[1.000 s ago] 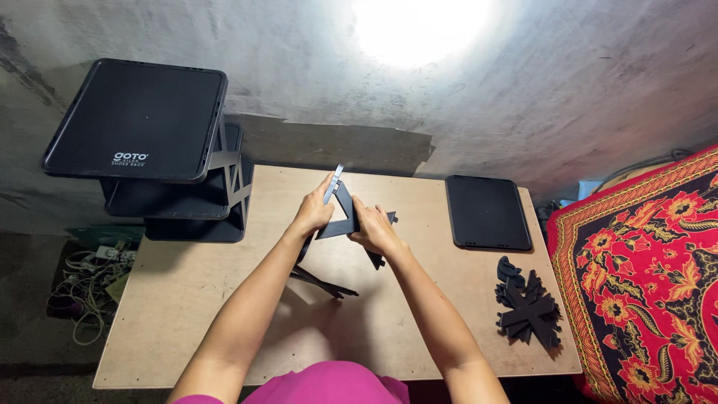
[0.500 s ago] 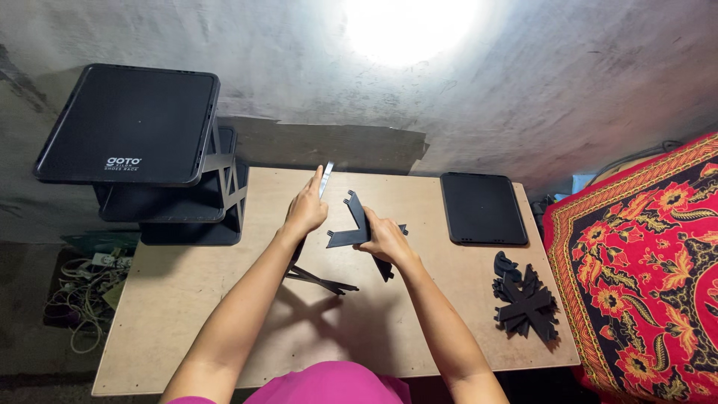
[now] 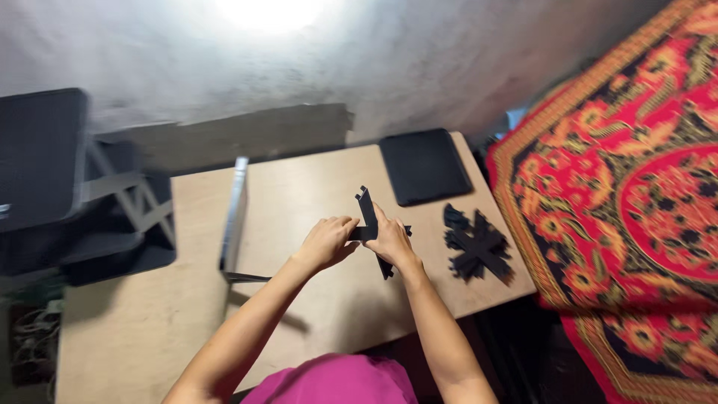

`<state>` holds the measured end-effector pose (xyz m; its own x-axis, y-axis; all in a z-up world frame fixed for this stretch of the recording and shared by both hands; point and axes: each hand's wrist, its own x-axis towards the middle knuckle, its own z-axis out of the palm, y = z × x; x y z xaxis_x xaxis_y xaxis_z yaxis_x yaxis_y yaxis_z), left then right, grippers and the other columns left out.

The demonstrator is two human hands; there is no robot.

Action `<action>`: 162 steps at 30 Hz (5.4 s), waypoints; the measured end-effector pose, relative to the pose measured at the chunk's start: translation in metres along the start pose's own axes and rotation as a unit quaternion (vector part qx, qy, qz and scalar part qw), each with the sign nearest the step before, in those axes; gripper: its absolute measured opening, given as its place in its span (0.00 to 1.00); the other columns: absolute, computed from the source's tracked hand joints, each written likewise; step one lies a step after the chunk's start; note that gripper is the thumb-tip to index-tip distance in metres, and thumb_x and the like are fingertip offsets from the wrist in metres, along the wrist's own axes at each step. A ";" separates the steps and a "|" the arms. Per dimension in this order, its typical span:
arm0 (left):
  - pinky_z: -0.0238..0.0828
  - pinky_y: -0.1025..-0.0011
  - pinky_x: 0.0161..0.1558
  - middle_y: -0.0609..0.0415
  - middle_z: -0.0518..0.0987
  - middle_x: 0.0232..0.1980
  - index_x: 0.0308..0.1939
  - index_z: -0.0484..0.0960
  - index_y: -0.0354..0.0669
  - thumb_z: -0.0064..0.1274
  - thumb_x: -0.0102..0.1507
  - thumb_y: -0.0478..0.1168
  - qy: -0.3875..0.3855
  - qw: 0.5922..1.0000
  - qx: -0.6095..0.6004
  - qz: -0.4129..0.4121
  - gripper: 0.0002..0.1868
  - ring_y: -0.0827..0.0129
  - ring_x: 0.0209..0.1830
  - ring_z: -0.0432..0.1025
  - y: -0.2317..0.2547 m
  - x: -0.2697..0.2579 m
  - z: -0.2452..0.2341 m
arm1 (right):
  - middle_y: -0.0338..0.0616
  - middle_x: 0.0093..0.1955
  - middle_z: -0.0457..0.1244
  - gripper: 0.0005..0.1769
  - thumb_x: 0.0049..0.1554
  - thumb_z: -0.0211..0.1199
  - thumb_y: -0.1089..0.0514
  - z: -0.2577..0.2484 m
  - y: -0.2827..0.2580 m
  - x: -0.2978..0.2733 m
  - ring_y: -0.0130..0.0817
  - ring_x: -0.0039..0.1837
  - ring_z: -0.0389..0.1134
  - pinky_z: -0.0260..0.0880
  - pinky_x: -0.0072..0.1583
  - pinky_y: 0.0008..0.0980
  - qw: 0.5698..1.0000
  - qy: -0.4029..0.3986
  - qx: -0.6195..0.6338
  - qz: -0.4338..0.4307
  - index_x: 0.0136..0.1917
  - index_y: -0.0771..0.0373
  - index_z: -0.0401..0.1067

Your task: The person disassembles and reassembles a black plastic shoe rack on a wooden table. They remove the top tray, detach the X-shaped support frame, separate the base tray, then reattach the frame and replace the top tray.

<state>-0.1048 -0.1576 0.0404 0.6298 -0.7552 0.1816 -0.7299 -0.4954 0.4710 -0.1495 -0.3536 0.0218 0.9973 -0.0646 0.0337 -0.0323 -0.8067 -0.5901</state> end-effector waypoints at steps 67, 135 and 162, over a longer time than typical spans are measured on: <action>0.51 0.45 0.71 0.36 0.72 0.69 0.64 0.76 0.36 0.54 0.65 0.51 0.349 0.890 0.000 -0.294 0.28 0.44 0.72 0.63 -0.086 -0.124 -0.090 | 0.56 0.38 0.68 0.18 0.52 0.64 0.61 0.194 -0.132 0.017 0.59 0.42 0.70 0.71 0.47 0.51 0.920 -0.264 0.022 -0.288 0.57 0.61 0.74; 0.70 0.56 0.57 0.30 0.79 0.55 0.77 0.61 0.56 0.45 0.51 0.27 0.198 0.888 -0.196 -0.365 0.48 0.42 0.55 0.75 -0.152 -0.100 -0.053 | 0.59 0.47 0.68 0.50 0.44 0.70 0.54 0.073 -0.165 0.060 0.54 0.54 0.69 0.67 0.62 0.45 0.958 -0.222 -0.112 -0.144 0.78 0.60 0.58; 0.73 0.56 0.56 0.30 0.80 0.52 0.77 0.60 0.57 0.47 0.53 0.28 0.172 0.888 -0.207 -0.373 0.46 0.42 0.53 0.77 -0.146 -0.101 -0.055 | 0.56 0.48 0.70 0.48 0.36 0.67 0.57 0.057 -0.181 0.049 0.55 0.56 0.72 0.69 0.59 0.49 0.932 -0.048 -0.102 -0.344 0.70 0.63 0.59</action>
<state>-0.0472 0.0150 0.0006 0.9929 -0.0723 -0.0944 0.0393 -0.5493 0.8347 -0.0912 -0.1775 0.0842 0.7874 0.5540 0.2705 0.6153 -0.7330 -0.2899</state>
